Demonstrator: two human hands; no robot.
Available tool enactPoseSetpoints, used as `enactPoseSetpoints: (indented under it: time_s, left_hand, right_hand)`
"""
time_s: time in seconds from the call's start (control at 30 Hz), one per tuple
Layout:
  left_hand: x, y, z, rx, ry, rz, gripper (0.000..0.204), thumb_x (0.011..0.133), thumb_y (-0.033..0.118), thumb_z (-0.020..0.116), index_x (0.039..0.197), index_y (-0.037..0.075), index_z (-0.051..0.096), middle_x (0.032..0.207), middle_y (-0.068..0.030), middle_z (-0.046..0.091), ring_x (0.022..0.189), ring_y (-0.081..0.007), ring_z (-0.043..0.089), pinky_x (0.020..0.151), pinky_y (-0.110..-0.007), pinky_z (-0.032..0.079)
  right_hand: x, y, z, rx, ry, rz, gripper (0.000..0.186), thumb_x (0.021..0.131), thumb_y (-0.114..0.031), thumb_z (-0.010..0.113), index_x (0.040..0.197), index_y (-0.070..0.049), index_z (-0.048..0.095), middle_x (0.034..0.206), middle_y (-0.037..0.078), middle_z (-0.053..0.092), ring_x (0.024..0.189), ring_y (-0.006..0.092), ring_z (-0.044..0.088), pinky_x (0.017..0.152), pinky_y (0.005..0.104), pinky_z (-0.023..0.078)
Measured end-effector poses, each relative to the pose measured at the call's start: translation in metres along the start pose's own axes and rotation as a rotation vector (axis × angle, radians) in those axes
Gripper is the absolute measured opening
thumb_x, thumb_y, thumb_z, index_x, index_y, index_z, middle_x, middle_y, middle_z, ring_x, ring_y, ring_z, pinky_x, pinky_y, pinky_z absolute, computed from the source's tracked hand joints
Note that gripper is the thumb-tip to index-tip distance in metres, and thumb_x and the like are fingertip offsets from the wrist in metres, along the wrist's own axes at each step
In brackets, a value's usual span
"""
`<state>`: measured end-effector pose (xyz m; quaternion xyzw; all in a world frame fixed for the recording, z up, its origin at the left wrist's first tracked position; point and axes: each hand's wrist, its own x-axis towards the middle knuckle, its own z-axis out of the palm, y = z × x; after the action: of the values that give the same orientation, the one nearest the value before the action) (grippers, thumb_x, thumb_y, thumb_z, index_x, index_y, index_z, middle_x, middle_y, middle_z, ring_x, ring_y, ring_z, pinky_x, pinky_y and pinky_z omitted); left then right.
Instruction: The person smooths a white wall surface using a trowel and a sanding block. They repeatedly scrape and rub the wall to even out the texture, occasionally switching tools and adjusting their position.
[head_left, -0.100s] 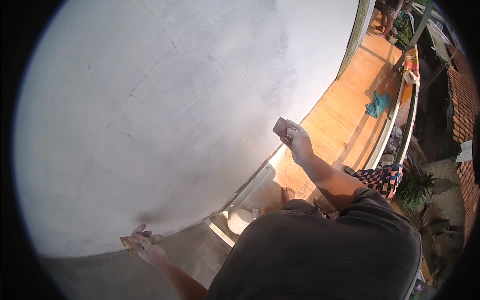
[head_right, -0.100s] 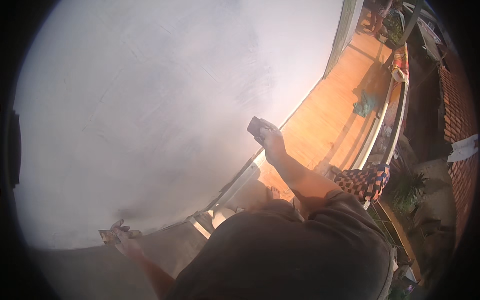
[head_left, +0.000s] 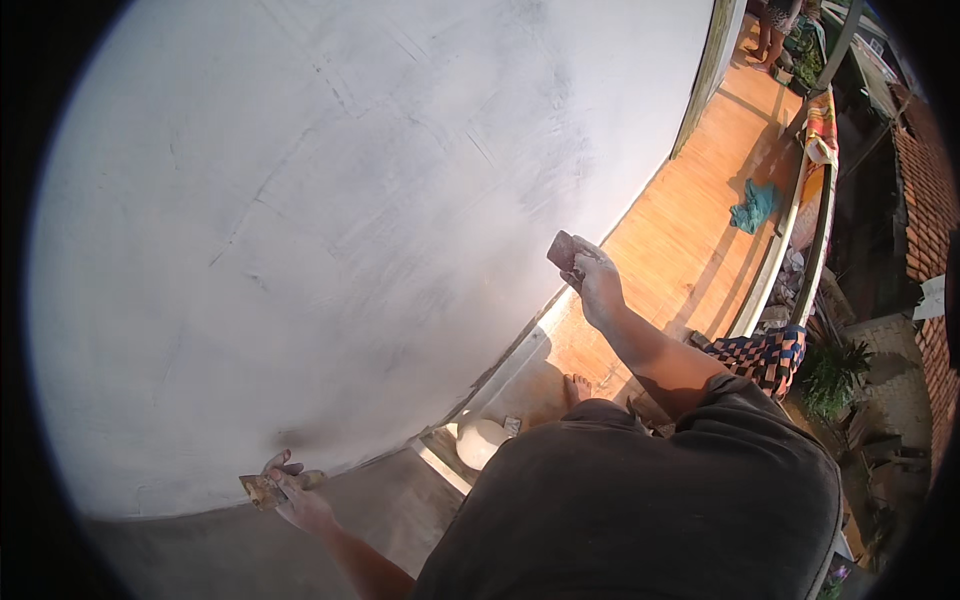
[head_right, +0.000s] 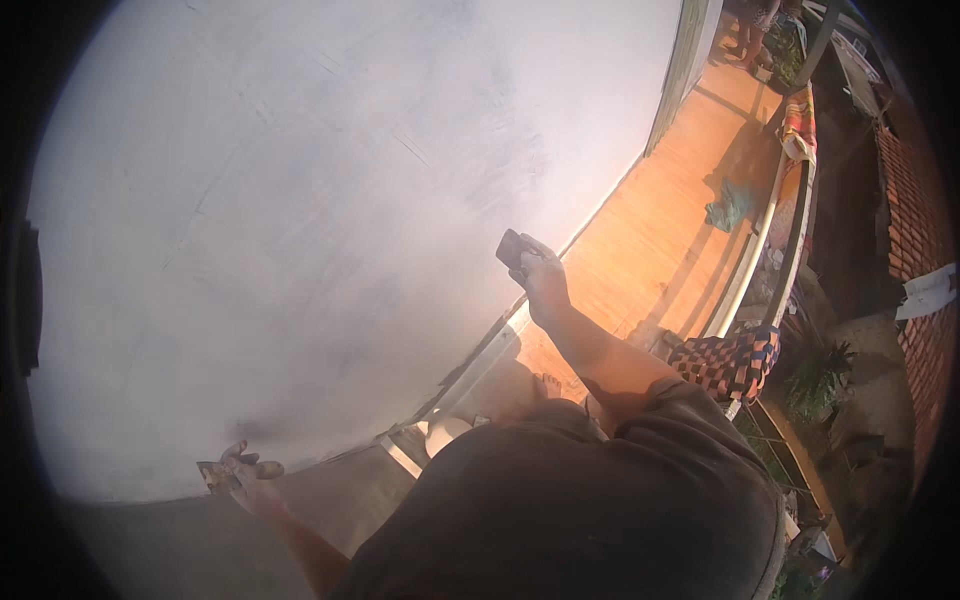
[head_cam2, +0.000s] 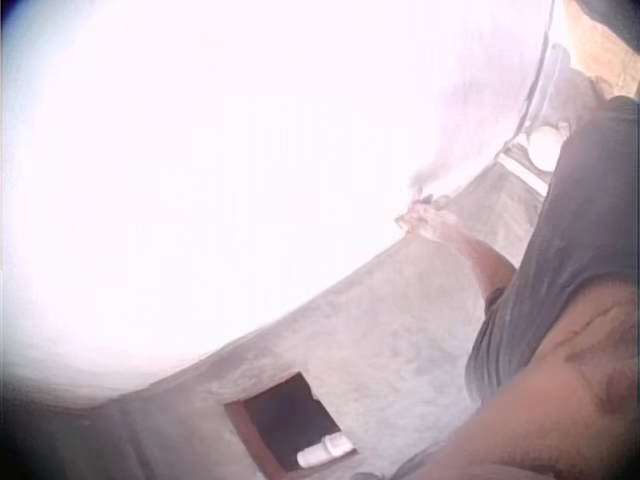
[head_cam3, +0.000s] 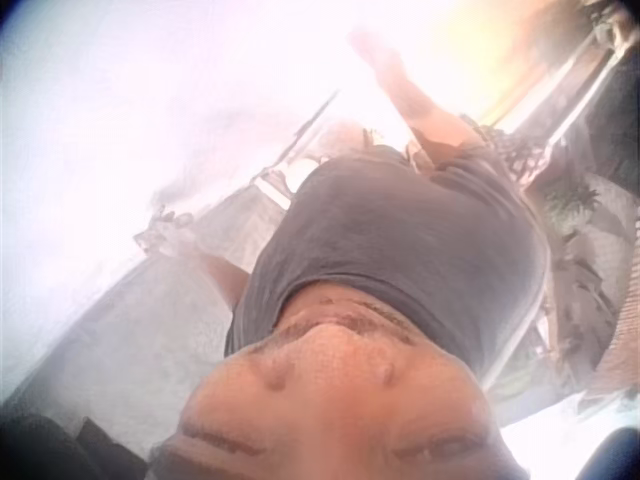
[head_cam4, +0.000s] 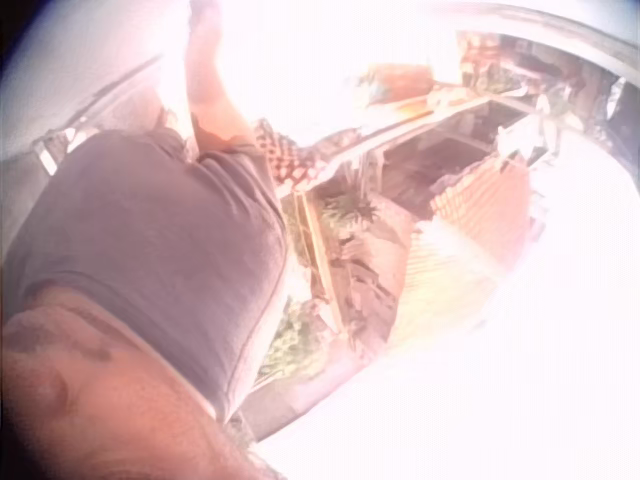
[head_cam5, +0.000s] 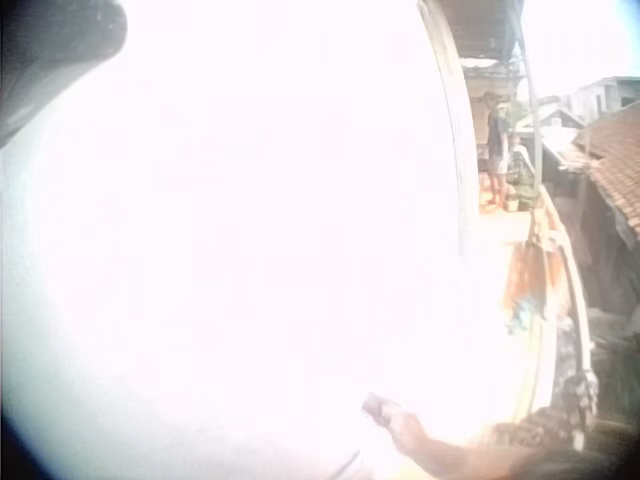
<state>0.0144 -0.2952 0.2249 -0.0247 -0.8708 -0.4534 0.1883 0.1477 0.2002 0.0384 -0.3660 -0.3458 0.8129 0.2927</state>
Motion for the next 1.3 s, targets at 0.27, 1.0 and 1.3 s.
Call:
enactPoseSetpoints:
  time_s: [0.27, 1.0, 1.3]
  left_hand:
    - [0.017, -0.004, -0.004, -0.088, 0.098, -0.010, 0.056, 0.107, 0.057, 0.044, 0.111, 0.005, 0.064, 0.101, -0.0070, 0.066, 0.088, -0.0182, 0.058, 0.080, -0.034, 0.047]
    - [0.050, -0.007, 0.072, -0.403, -0.411, 0.077, 0.048, 0.108, 0.042, 0.046, 0.117, -0.004, 0.057, 0.107, -0.0161, 0.065, 0.105, -0.0268, 0.063, 0.095, -0.040, 0.053]
    - [0.033, -0.002, 0.084, -0.484, -0.568, 0.145, 0.047, 0.109, 0.041, 0.046, 0.113, -0.004, 0.057, 0.105, -0.0165, 0.068, 0.092, -0.0240, 0.066, 0.079, -0.036, 0.056]
  right_hand:
    - [0.011, 0.017, 0.039, -0.354, -0.085, -0.759, 0.056, 0.104, -0.007, 0.032, 0.160, -0.003, 0.026, 0.164, 0.010, 0.036, 0.146, 0.0216, 0.040, 0.116, 0.0308, 0.037]
    - [-0.012, -0.040, 0.221, -0.621, 0.205, -0.815, 0.087, 0.105, -0.042, 0.042, 0.160, 0.004, -0.008, 0.169, 0.025, -0.006, 0.156, 0.0399, -0.010, 0.126, 0.0521, -0.002]
    - [-0.058, 0.031, 0.231, -0.759, 0.052, -0.670, 0.096, 0.102, -0.041, 0.049, 0.157, 0.005, -0.015, 0.167, 0.026, -0.013, 0.155, 0.0442, -0.013, 0.123, 0.0605, -0.002]
